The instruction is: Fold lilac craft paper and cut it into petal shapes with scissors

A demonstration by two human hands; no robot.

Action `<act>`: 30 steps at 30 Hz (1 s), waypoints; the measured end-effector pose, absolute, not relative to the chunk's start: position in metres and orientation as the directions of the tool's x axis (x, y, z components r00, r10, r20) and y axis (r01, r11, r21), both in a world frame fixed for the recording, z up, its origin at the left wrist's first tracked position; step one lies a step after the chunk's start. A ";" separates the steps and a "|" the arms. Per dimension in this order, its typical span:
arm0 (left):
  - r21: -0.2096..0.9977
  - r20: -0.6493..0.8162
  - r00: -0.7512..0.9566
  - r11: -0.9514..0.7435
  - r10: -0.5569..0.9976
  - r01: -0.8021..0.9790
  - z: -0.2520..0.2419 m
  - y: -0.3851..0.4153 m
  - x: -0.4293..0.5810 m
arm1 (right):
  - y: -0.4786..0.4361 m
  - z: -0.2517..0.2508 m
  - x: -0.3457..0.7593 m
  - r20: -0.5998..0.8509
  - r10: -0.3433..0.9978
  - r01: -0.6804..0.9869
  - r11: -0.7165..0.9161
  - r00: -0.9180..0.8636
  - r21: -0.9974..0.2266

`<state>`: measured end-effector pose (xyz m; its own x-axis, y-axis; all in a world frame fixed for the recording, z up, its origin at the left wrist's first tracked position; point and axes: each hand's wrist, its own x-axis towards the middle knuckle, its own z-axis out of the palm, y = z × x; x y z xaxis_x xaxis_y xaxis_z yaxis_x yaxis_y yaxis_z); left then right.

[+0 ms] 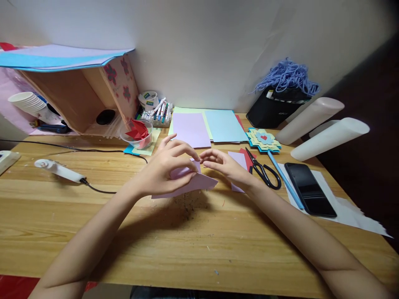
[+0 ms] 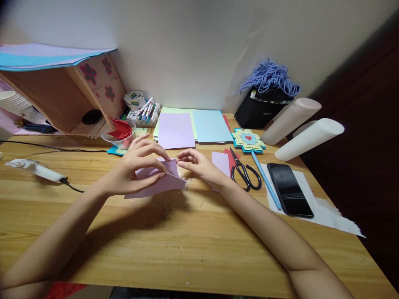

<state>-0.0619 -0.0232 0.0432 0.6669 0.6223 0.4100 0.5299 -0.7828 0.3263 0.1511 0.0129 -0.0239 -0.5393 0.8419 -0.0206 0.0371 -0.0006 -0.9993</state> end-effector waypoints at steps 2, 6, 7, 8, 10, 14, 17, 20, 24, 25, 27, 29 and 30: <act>0.332 0.410 0.669 -0.785 0.620 0.523 0.042 -0.023 -0.061 | 0.009 -0.021 0.149 0.013 0.872 -0.013 0.008 -0.490 -1.000; 0.320 0.419 0.642 -0.766 0.642 0.557 0.040 -0.024 -0.059 | 0.004 -0.016 0.148 0.067 0.887 -0.034 0.057 -0.457 -0.998; 0.309 0.427 0.631 -0.760 0.648 0.572 0.040 -0.025 -0.058 | 0.003 -0.014 0.148 0.079 0.887 -0.023 0.077 -0.455 -0.997; 0.296 0.436 0.619 -0.753 0.653 0.587 0.040 -0.026 -0.057 | 0.002 -0.012 0.148 0.096 0.888 -0.011 0.102 -0.449 -0.995; 0.276 0.447 0.597 -0.737 0.666 0.617 0.039 -0.029 -0.054 | 0.000 -0.009 0.149 0.144 0.897 0.013 0.165 -0.419 -0.986; 0.289 0.433 0.546 -0.684 0.717 0.669 0.038 -0.036 -0.047 | -0.003 -0.004 0.151 0.258 0.895 0.079 0.306 -0.363 -0.949; 0.318 0.429 0.519 -0.661 0.740 0.680 0.035 -0.038 -0.044 | -0.004 0.000 0.153 0.274 0.891 0.120 0.336 -0.362 -0.934; 0.344 0.445 0.477 -0.636 0.758 0.691 0.032 -0.038 -0.043 | -0.005 0.004 0.154 0.262 0.891 0.130 0.329 -0.372 -0.935; 0.366 0.487 0.403 -0.600 0.775 0.711 0.030 -0.037 -0.043 | -0.007 0.005 0.153 0.291 0.875 0.139 0.367 -0.386 -0.920; 0.369 0.495 0.395 -0.598 0.774 0.711 0.030 -0.037 -0.042 | -0.007 0.005 0.153 0.310 0.872 0.140 0.385 -0.380 -0.912; 0.371 0.503 0.392 -0.603 0.770 0.707 0.030 -0.037 -0.042 | -0.008 0.003 0.152 0.344 0.869 0.143 0.415 -0.356 -0.899; 0.365 0.509 0.398 -0.610 0.764 0.703 0.030 -0.038 -0.042 | -0.009 0.001 0.151 0.374 0.866 0.154 0.441 -0.332 -0.884; 0.360 0.514 0.401 -0.615 0.758 0.702 0.030 -0.038 -0.042 | -0.009 0.000 0.151 0.391 0.861 0.158 0.457 -0.326 -0.875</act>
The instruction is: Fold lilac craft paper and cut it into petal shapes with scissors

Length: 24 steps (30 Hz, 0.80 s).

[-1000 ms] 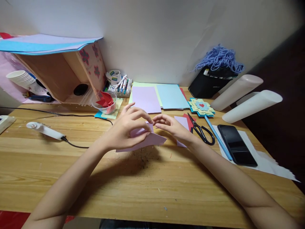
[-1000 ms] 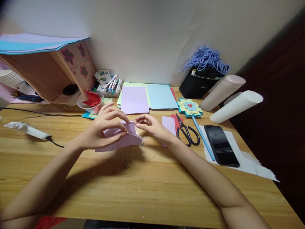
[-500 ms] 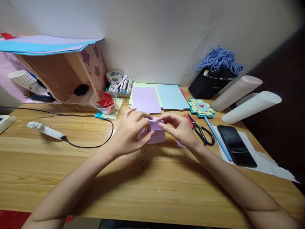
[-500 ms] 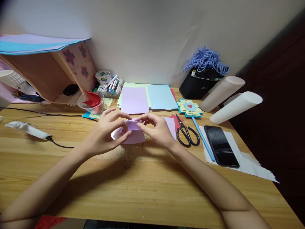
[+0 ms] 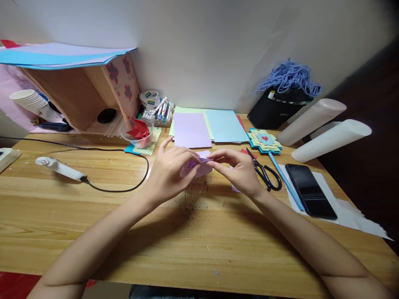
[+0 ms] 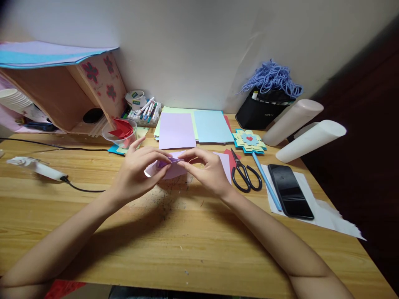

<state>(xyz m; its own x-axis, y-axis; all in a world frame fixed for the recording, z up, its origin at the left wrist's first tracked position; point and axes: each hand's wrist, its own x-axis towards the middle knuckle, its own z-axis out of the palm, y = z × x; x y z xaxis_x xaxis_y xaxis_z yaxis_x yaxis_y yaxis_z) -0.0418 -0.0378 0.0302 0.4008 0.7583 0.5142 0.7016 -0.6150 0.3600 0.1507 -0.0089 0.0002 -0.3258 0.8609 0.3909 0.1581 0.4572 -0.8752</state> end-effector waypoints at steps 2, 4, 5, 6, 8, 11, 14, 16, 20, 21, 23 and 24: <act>0.347 0.529 0.403 -0.624 0.746 0.700 0.029 -0.038 -0.042 | -0.009 0.000 0.150 0.435 0.842 0.167 0.501 -0.318 -0.849; 0.334 0.551 0.401 -0.633 0.732 0.698 0.028 -0.038 -0.042 | -0.010 0.001 0.150 0.484 0.817 0.196 0.554 -0.315 -0.809; 0.328 0.560 0.399 -0.636 0.726 0.699 0.027 -0.038 -0.042 | -0.011 0.001 0.150 0.505 0.805 0.219 0.578 -0.312 -0.786; 0.322 0.567 0.395 -0.636 0.723 0.701 0.026 -0.038 -0.042 | -0.011 0.002 0.150 0.525 0.794 0.246 0.599 -0.306 -0.762; 0.314 0.569 0.389 -0.629 0.724 0.711 0.026 -0.039 -0.040 | -0.012 0.004 0.150 0.553 0.779 0.301 0.625 -0.296 -0.720; 0.311 0.566 0.373 -0.609 0.735 0.730 0.027 -0.040 -0.037 | -0.014 0.007 0.151 0.575 0.762 0.346 0.648 -0.298 -0.679; 0.318 0.576 0.349 -0.596 0.739 0.737 0.028 -0.041 -0.035 | -0.014 0.008 0.152 0.575 0.749 0.356 0.662 -0.329 -0.660; 0.324 0.575 0.342 -0.591 0.743 0.739 0.027 -0.041 -0.034 | -0.014 0.008 0.153 0.565 0.747 0.366 0.665 -0.352 -0.651; 0.326 0.548 0.371 -0.600 0.750 0.730 0.019 -0.037 -0.035 | -0.010 0.007 0.154 0.476 0.761 0.390 0.640 -0.440 -0.663; 0.327 0.543 0.381 -0.607 0.748 0.724 0.017 -0.036 -0.035 | -0.009 0.006 0.155 0.459 0.762 0.389 0.635 -0.457 -0.667; 0.332 0.531 0.402 -0.620 0.746 0.711 0.014 -0.035 -0.035 | -0.008 0.004 0.154 0.445 0.757 0.391 0.637 -0.479 -0.664; 0.337 0.527 0.409 -0.625 0.745 0.704 0.013 -0.035 -0.034 | -0.008 0.003 0.154 0.444 0.754 0.394 0.641 -0.484 -0.659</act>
